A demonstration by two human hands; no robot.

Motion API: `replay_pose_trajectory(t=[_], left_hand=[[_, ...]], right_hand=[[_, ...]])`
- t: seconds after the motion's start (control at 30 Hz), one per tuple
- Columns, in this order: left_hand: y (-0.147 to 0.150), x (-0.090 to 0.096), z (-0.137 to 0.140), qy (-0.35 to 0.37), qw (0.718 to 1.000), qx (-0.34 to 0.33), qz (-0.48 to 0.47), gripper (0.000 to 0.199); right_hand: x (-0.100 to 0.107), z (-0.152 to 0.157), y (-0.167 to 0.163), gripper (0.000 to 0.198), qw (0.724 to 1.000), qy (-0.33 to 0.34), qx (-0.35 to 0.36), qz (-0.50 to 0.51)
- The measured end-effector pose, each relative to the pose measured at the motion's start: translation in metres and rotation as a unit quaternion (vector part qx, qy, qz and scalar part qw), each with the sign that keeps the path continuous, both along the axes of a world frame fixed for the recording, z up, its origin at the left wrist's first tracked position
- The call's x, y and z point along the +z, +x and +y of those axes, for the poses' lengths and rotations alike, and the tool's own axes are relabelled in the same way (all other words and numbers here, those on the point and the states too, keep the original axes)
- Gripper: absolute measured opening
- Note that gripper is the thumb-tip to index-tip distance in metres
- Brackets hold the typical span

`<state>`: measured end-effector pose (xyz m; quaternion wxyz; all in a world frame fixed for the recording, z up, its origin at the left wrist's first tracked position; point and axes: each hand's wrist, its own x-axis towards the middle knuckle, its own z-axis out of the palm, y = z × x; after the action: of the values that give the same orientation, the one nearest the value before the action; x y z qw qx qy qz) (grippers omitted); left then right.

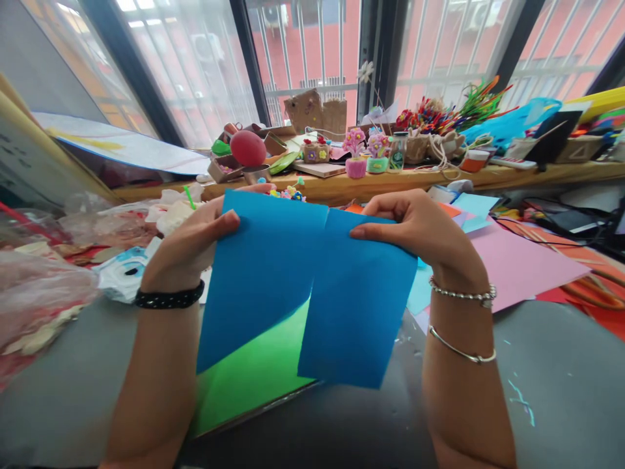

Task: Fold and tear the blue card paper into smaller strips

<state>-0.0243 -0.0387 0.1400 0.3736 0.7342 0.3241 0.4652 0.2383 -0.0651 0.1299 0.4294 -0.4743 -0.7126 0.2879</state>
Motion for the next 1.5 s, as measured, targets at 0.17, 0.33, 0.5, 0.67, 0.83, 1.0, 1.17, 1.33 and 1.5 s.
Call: replay_pose_trajectory(t=[0.17, 0.33, 0.5, 0.67, 0.83, 1.0, 1.17, 1.33, 1.5], left_hand=[[0.005, -0.010, 0.012, -0.067, 0.996, -0.060, 0.007, 0.040], [0.008, -0.011, 0.010, -0.037, 0.996, 0.083, -0.013, 0.027], [0.009, -0.010, 0.008, 0.019, 0.986, 0.137, -0.089, 0.022], [0.014, -0.010, 0.006, 0.057, 0.981, 0.153, -0.101, 0.020], [0.020, -0.010, 0.002, 0.141, 0.959, 0.230, -0.088, 0.019], [0.025, -0.013, 0.003, 0.197, 0.940, 0.267, -0.074, 0.016], [0.027, -0.015, 0.003, 0.170, 0.948, 0.258, -0.079, 0.018], [0.029, -0.015, 0.002, 0.085, 0.975, 0.181, -0.093, 0.020], [0.030, -0.018, 0.007, -0.023, 0.991, 0.054, -0.120, 0.025]], right_hand=[[-0.005, 0.006, 0.005, 0.015, 0.998, 0.040, -0.045, 0.014], [-0.006, 0.007, 0.003, 0.017, 0.993, 0.044, -0.086, 0.066], [-0.007, 0.014, 0.005, 0.018, 0.952, 0.045, -0.034, 0.301], [-0.009, 0.018, 0.001, 0.016, 0.935, 0.020, 0.016, 0.354], [-0.010, 0.021, -0.008, 0.006, 0.926, 0.040, -0.043, 0.373], [-0.012, 0.024, -0.009, 0.006, 0.919, 0.075, -0.084, 0.377], [-0.012, 0.025, -0.010, 0.005, 0.918, 0.058, -0.085, 0.383], [-0.017, 0.032, -0.006, 0.009, 0.923, 0.049, -0.090, 0.371], [-0.020, 0.035, -0.003, 0.016, 0.944, 0.077, -0.105, 0.302]])
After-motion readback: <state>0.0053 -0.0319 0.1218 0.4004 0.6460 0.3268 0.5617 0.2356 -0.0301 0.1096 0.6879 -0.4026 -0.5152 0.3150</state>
